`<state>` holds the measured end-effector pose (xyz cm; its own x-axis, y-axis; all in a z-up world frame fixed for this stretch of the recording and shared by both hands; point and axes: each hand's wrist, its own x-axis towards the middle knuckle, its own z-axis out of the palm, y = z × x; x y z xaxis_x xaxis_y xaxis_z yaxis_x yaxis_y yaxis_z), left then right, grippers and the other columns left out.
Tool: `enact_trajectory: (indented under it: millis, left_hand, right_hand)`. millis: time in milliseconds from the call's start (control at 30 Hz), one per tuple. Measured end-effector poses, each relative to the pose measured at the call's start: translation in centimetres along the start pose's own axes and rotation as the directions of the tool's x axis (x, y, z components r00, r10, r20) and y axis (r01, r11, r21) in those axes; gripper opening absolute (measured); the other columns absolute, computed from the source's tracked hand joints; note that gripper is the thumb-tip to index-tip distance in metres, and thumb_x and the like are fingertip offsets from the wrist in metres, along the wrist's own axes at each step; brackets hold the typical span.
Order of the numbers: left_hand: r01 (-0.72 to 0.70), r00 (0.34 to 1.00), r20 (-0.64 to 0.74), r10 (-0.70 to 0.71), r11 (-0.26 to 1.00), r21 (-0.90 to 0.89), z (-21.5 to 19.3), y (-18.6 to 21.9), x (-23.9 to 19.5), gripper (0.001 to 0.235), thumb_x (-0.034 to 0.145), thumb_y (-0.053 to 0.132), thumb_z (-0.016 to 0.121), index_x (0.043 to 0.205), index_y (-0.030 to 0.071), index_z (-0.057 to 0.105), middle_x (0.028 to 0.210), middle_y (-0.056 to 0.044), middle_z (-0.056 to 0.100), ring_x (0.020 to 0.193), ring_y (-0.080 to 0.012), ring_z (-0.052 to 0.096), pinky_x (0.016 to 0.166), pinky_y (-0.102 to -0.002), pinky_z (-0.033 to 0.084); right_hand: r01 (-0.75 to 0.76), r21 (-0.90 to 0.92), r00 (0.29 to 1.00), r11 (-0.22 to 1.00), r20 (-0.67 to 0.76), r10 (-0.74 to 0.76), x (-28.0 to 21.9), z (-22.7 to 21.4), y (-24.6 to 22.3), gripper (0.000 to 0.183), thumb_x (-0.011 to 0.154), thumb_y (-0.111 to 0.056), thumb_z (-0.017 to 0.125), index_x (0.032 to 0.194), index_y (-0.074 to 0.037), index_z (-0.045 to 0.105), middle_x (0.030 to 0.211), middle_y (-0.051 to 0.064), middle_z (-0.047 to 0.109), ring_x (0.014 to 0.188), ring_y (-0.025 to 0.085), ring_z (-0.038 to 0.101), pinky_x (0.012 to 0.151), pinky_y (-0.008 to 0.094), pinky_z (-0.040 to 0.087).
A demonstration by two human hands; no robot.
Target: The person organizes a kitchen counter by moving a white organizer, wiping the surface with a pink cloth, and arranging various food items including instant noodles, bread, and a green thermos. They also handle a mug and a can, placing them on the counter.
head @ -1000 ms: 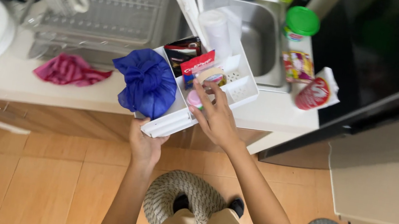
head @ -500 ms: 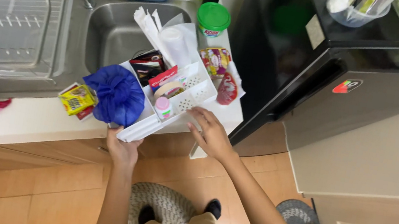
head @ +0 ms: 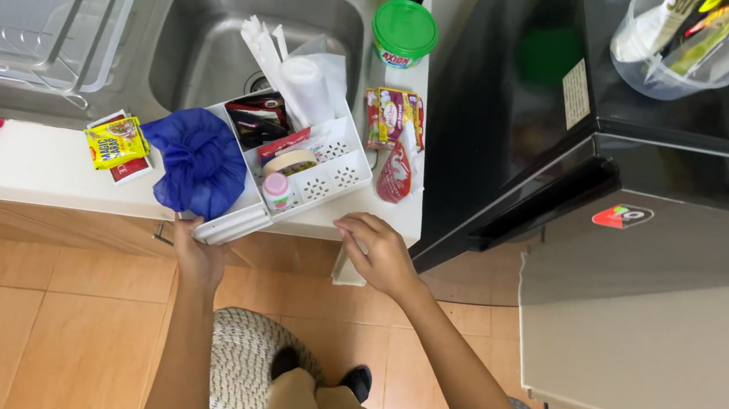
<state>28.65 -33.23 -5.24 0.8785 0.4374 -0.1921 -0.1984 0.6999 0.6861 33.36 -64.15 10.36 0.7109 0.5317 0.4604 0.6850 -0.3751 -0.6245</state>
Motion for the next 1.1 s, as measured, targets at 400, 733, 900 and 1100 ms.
enact_trajectory:
  millis: [400,733,900,1100]
  left_hand:
    - [0.159,0.986,-0.122,-0.114,0.864,0.477,-7.4,-2.4,4.6,0.039,0.095,0.041,0.044,0.124,0.015,0.048,0.127,-0.003,0.054,0.118,-0.0220,0.055,0.091,-0.051,0.052]
    - [0.293,0.953,-0.141,-0.268,0.693,0.658,-8.4,0.3,7.0,0.055,0.104,0.057,0.033,0.130,0.014,0.056,0.118,-0.011,0.059,0.104,-0.0240,0.056,0.084,-0.041,0.050]
    - [0.093,0.994,-0.001,-0.112,0.817,0.569,-2.6,7.0,4.4,0.074,0.089,0.053,0.037,0.156,0.023,0.029,0.153,-0.004,0.044,0.132,-0.0196,0.046,0.089,-0.050,0.047]
    - [-0.304,0.896,-0.024,0.444,0.651,0.695,8.0,14.2,0.5,0.072,0.106,0.052,0.043,0.163,0.013,0.025,0.161,-0.012,0.039,0.146,-0.0293,0.043,0.112,-0.048,0.037]
  right_hand:
    - [-0.004,0.154,0.995,0.988,-0.094,0.018,2.4,1.9,-0.5,0.017,0.098,-0.004,0.065,0.113,-0.001,0.071,0.106,0.015,0.072,0.090,0.028,0.073,0.078,0.034,0.059]
    - [0.010,0.119,0.993,0.993,-0.117,0.004,5.1,0.1,-3.7,0.018,0.098,-0.003,0.065,0.115,-0.002,0.072,0.101,0.015,0.074,0.086,0.028,0.072,0.076,0.034,0.057]
    - [0.009,0.097,0.990,0.995,-0.140,0.005,5.5,-1.3,-4.3,0.019,0.098,-0.002,0.064,0.115,-0.001,0.071,0.100,0.015,0.073,0.087,0.028,0.073,0.078,0.035,0.057]
    - [0.009,0.006,0.977,1.000,-0.211,-0.008,5.7,-6.4,-6.9,0.021,0.096,-0.002,0.065,0.116,0.001,0.071,0.104,0.017,0.074,0.092,0.028,0.074,0.084,0.034,0.058]
